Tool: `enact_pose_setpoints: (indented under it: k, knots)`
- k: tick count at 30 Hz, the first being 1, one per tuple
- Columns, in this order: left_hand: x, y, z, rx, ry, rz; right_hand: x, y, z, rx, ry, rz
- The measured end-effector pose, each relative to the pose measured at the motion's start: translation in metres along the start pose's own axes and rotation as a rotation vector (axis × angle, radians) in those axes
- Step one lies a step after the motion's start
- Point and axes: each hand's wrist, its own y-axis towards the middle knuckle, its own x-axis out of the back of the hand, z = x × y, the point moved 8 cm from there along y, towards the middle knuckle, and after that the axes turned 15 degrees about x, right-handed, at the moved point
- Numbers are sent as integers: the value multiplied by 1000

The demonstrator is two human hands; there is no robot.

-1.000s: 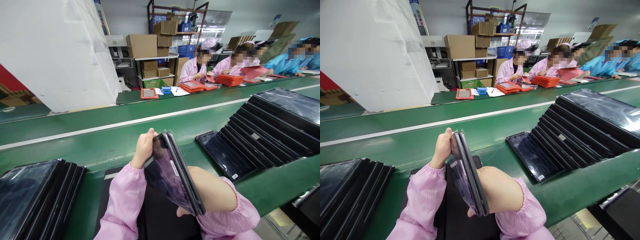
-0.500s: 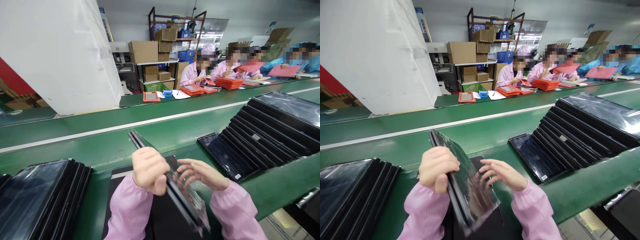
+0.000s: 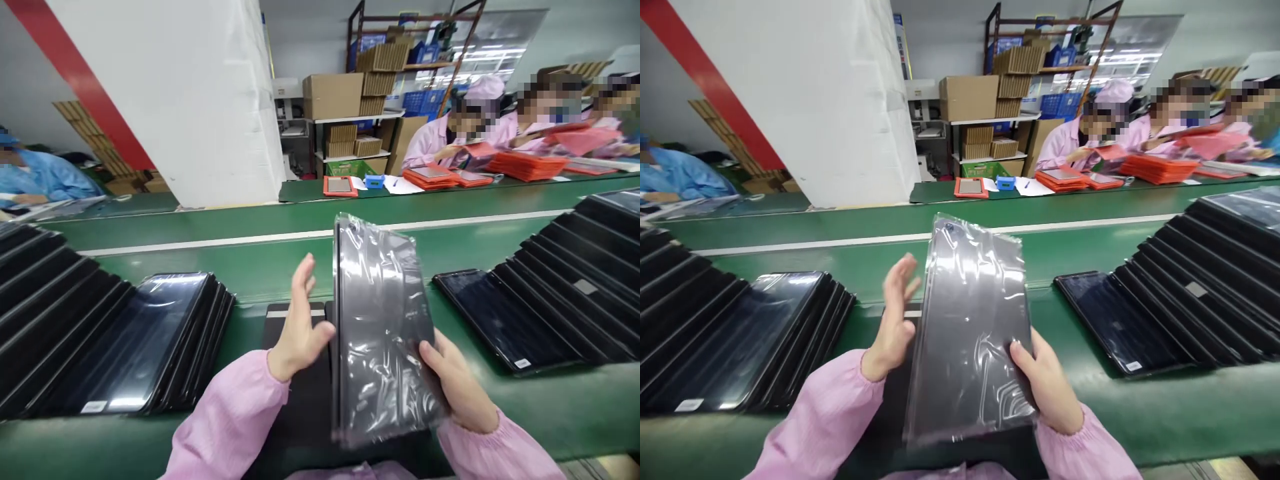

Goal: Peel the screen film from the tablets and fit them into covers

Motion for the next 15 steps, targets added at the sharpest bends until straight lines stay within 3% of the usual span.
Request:
enact_pose_setpoints:
  k: [3,5,8,10,15]
  knots:
    - [-17,-34,56,453,-338,481,-3,12,8,152,-222,-49]
    - [-21,-56,75,585,-426,593,-17,18,13,252,-309,-5]
    - [-12,-70,99,684,-383,496,-44,23,13,353,-356,120]
    - [-3,-74,109,707,-362,408,-53,27,7,347,-336,138]
    - [10,-75,121,636,-337,303,-36,35,-6,253,-346,-69]
